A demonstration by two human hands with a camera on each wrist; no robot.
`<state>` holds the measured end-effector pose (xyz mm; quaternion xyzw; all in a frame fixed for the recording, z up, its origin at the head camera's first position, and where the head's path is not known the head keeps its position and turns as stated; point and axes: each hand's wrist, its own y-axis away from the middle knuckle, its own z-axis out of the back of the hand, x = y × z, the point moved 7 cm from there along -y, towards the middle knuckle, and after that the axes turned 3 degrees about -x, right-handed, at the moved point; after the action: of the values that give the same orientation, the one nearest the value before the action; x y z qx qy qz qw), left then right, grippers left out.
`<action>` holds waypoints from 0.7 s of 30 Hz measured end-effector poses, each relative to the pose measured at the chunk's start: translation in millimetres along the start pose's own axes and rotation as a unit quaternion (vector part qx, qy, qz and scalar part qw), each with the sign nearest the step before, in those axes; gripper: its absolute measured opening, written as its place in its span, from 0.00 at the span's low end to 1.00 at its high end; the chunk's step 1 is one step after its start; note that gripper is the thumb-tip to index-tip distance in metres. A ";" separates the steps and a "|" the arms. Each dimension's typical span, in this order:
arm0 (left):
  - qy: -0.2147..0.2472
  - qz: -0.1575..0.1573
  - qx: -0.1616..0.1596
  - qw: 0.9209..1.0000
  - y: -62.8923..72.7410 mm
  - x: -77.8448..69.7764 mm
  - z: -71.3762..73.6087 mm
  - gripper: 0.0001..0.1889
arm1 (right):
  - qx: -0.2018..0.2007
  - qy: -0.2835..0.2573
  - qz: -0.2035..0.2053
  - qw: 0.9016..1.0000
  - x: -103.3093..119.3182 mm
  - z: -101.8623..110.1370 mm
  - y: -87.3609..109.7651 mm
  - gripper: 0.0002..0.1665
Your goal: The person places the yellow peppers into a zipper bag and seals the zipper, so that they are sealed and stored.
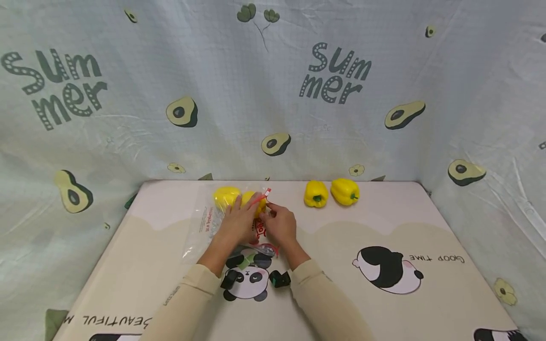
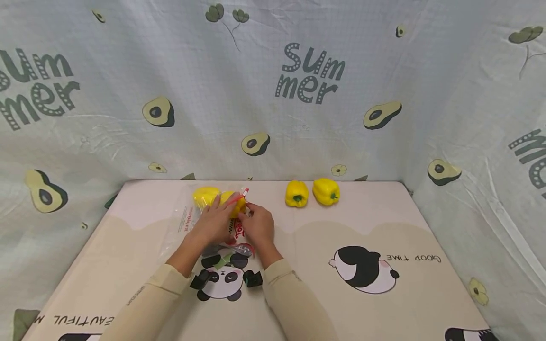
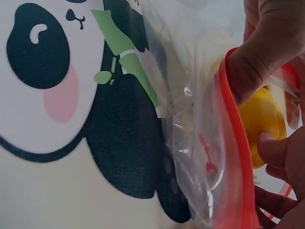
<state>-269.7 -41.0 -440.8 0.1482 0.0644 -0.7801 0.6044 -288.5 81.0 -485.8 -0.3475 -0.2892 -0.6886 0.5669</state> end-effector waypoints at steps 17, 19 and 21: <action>-0.006 0.012 0.010 1.000 -2.7 -1.8 -2.9 0.60 | -0.058 -0.077 0.034 0.995 -4.2 28.5 -1.7 0.13; -0.006 0.012 0.011 1.000 -3.3 -1.0 -2.8 0.60 | -0.064 -0.100 0.036 0.992 -3.5 36.0 -2.1 0.12; -0.005 0.012 0.014 1.000 -3.8 -0.4 -2.7 0.61 | -0.072 -0.116 0.034 0.990 -3.7 43.7 -3.3 0.12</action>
<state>-272.8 -38.8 -443.5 0.1535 0.0488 -0.7744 0.6118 -284.7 118.4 -463.0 -0.4749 -0.2904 -0.6428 0.5263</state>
